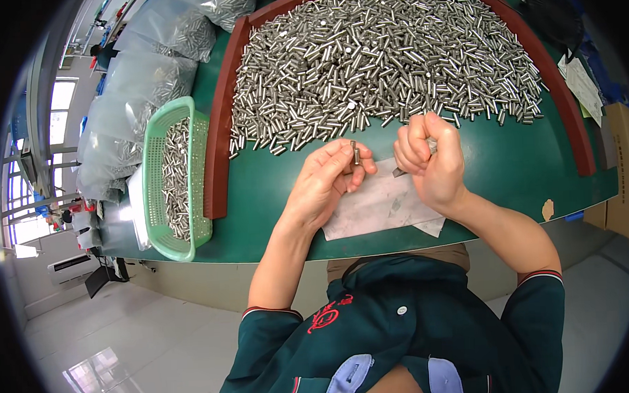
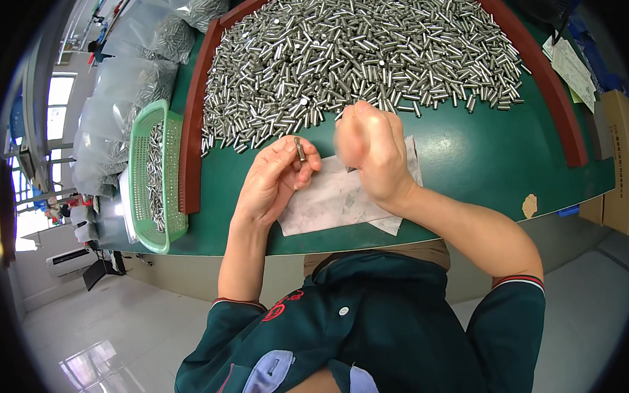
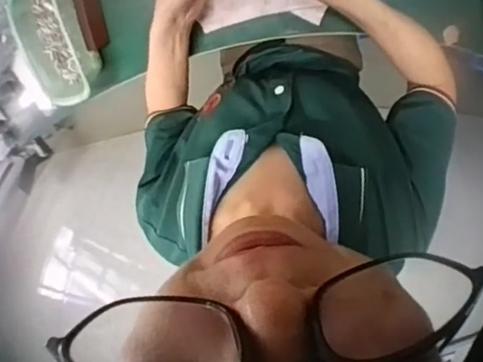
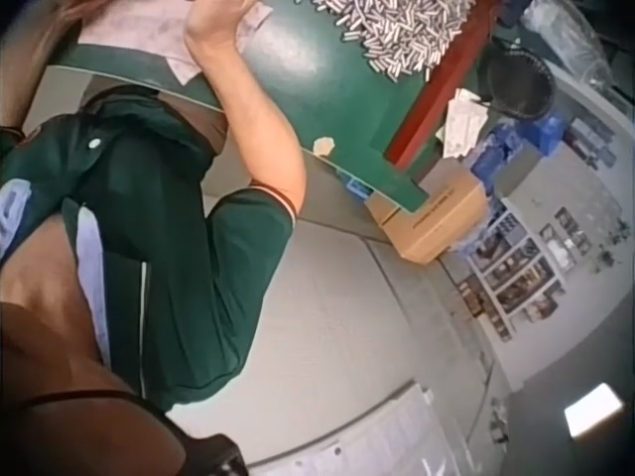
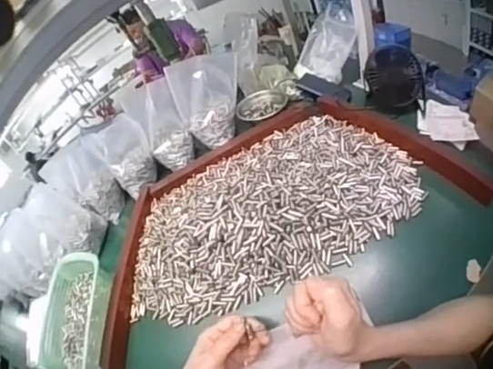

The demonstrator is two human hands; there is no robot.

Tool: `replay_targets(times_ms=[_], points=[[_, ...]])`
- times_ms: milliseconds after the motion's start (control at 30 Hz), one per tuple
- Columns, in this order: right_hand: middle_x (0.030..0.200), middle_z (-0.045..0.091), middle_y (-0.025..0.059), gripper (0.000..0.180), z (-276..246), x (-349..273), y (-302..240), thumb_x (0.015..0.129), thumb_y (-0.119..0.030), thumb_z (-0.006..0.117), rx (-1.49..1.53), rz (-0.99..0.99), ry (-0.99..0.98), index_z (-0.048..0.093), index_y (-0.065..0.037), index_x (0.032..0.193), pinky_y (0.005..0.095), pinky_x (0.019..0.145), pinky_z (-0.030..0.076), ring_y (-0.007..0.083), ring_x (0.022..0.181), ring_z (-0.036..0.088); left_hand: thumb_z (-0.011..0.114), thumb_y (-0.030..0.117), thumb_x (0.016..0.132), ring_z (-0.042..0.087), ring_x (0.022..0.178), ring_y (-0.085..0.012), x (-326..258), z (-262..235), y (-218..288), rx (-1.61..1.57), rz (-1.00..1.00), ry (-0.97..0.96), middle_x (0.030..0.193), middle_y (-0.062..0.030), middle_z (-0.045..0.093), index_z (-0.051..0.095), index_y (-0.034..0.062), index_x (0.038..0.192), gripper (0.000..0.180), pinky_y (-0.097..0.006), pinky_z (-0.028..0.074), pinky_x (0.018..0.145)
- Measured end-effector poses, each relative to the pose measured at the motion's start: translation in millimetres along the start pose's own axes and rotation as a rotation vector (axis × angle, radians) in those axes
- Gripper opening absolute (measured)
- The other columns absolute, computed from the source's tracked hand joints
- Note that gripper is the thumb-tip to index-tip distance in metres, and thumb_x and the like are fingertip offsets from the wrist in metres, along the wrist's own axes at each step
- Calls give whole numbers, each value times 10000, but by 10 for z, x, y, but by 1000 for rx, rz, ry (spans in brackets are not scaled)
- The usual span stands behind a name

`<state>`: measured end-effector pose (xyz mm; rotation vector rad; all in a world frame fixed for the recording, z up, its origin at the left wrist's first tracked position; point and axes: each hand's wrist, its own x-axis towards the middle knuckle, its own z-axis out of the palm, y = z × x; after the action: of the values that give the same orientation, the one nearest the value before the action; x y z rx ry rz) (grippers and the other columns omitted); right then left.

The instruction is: The recorder is inspecting and assembling small metal pins using a manual tool at a workshop bench.

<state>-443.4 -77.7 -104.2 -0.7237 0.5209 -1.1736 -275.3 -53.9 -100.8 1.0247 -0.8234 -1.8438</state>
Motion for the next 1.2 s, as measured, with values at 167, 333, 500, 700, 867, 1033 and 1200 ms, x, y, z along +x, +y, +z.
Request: replay_targets(times_ms=[167, 333, 500, 700, 867, 1033, 1200], points=[[438, 243, -20, 405, 7, 13, -9, 882, -292, 281, -40, 9, 8, 278, -103, 523, 237, 399, 179, 78, 405, 173, 465, 133, 873, 375, 567, -40, -146, 172, -32, 582, 70, 28, 686, 3, 482, 508, 6, 816, 146, -187, 298, 491], [434, 247, -21, 407, 14, 0, -20, 879, -297, 280, -60, 17, -5, 282, -104, 520, 237, 401, 179, 78, 407, 180, 558, 40, 782, 463, 524, -177, -186, 276, -122, 1256, 444, 88, 672, -83, 523, 528, -8, 836, 79, -280, 375, 494], [468, 263, -24, 356, 24, -5, 14, 859, -195, 301, 21, -4, -3, 283, -84, 522, 231, 395, 175, 60, 410, 200, 582, 12, 733, 484, 549, -289, -254, 311, -88, 1502, 527, 88, 671, -128, 511, 545, -7, 845, 120, -348, 391, 510], [452, 247, -20, 394, -21, 2, 0, 877, -284, 275, -67, 35, 22, 285, -103, 527, 238, 413, 181, 80, 414, 183, 435, 75, 860, 450, 567, -111, -319, 174, 87, 544, 66, 52, 707, -36, 515, 511, -23, 813, 132, -236, 384, 516], [472, 266, -31, 365, -9, -7, -7, 853, -241, 322, -18, 8, 17, 288, -86, 524, 227, 402, 180, 58, 427, 204, 411, 174, 876, 414, 593, -77, -182, 109, 125, 291, -6, -52, 667, -12, 482, 503, 14, 746, 226, -209, 347, 532], [468, 263, -31, 371, 19, -15, -2, 855, -245, 321, -25, -3, 21, 286, -90, 520, 228, 402, 183, 59, 427, 205, 651, 73, 684, 512, 550, -295, -115, 188, -50, 1380, 480, 21, 666, -101, 527, 551, 30, 762, 134, -363, 411, 498], [442, 249, -22, 401, -19, -12, -29, 872, -300, 274, 2, 1, 21, 282, -108, 521, 239, 410, 180, 79, 406, 179, 639, 52, 683, 504, 499, -245, -66, 196, -130, 1364, 481, 10, 629, -90, 516, 540, 26, 713, 107, -341, 394, 458]])
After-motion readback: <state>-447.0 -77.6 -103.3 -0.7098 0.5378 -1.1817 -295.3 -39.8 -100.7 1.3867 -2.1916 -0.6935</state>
